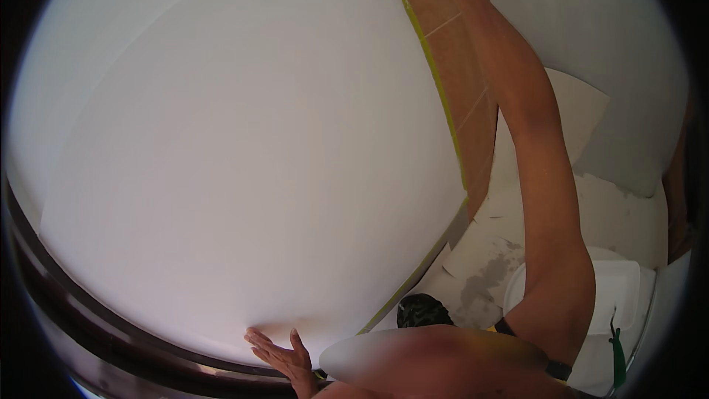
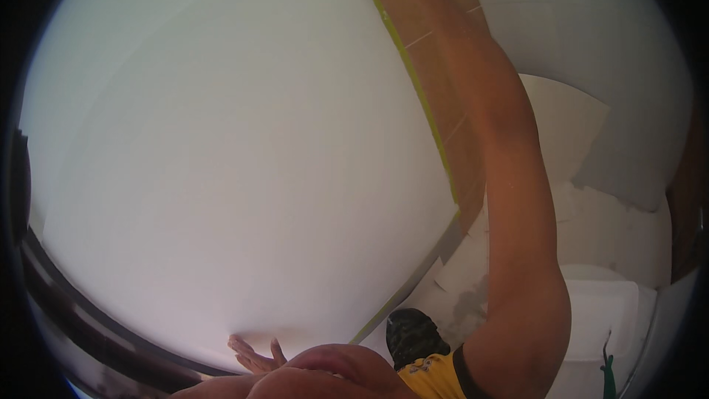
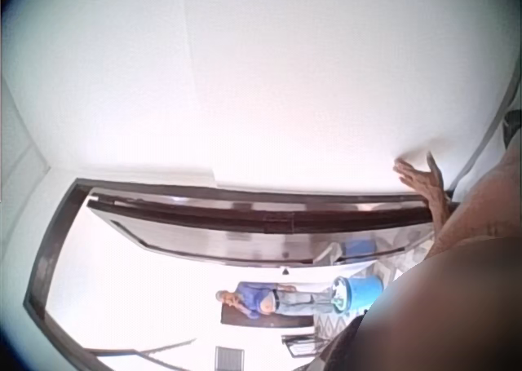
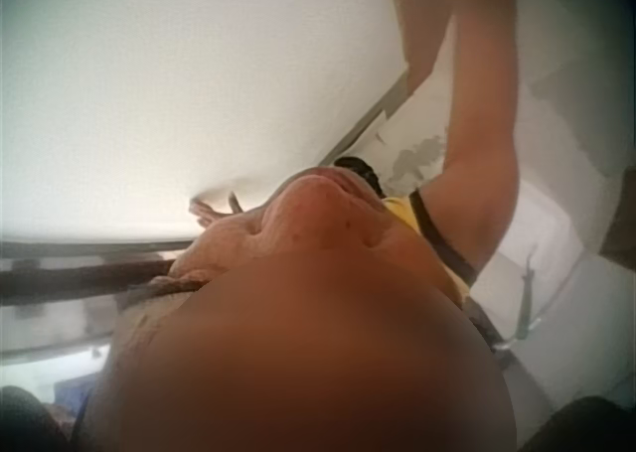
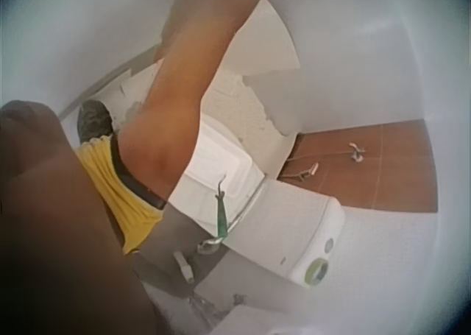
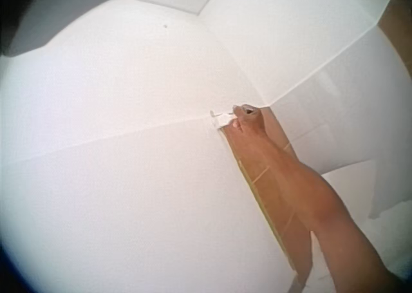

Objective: The person paints a wall white using a small brush along the taped edge and a roller for larger areas. They repeatedly dip the brush into a paint tray and apply paint to the wall near a toilet and tiled section.

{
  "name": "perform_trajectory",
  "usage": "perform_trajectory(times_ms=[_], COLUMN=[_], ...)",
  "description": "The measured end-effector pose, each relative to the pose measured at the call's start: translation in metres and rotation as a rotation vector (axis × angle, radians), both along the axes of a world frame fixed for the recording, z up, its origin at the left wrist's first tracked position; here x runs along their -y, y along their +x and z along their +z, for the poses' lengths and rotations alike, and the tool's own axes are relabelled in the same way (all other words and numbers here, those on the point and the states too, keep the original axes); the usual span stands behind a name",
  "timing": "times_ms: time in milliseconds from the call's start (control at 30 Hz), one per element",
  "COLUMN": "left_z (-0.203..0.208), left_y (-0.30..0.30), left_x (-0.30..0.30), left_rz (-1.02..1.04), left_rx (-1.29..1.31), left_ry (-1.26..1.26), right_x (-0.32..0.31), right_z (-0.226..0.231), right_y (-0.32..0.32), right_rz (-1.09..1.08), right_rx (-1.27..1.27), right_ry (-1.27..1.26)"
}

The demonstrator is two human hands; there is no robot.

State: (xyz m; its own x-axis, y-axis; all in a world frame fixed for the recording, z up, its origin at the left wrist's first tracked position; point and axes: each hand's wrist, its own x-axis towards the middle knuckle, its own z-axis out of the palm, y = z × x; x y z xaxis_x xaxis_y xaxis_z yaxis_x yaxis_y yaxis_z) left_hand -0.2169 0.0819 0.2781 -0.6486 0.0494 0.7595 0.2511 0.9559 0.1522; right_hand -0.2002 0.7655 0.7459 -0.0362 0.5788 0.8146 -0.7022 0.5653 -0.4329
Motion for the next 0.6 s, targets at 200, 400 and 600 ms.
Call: perform_trajectory(times_ms=[200,400,600], left_z=[0.000,0.003,0.001], left_y=[0.000,-0.002,-0.003], left_x=[-0.002,-0.002,0.002], left_rz=[-0.022,-0.012,-0.041], left_rx=[-0.025,-0.002,0.008], left_ry=[0.014,0.030,0.039], right_x=[-0.002,0.023,0.015], right_z=[-0.040,0.009,0.021], right_y=[0.028,0.009,0.010], right_rz=[-0.062,-0.013,-0.131], right_rx=[0.334,-0.004,0.040], right_ry=[-0.049,-0.060,-0.182])
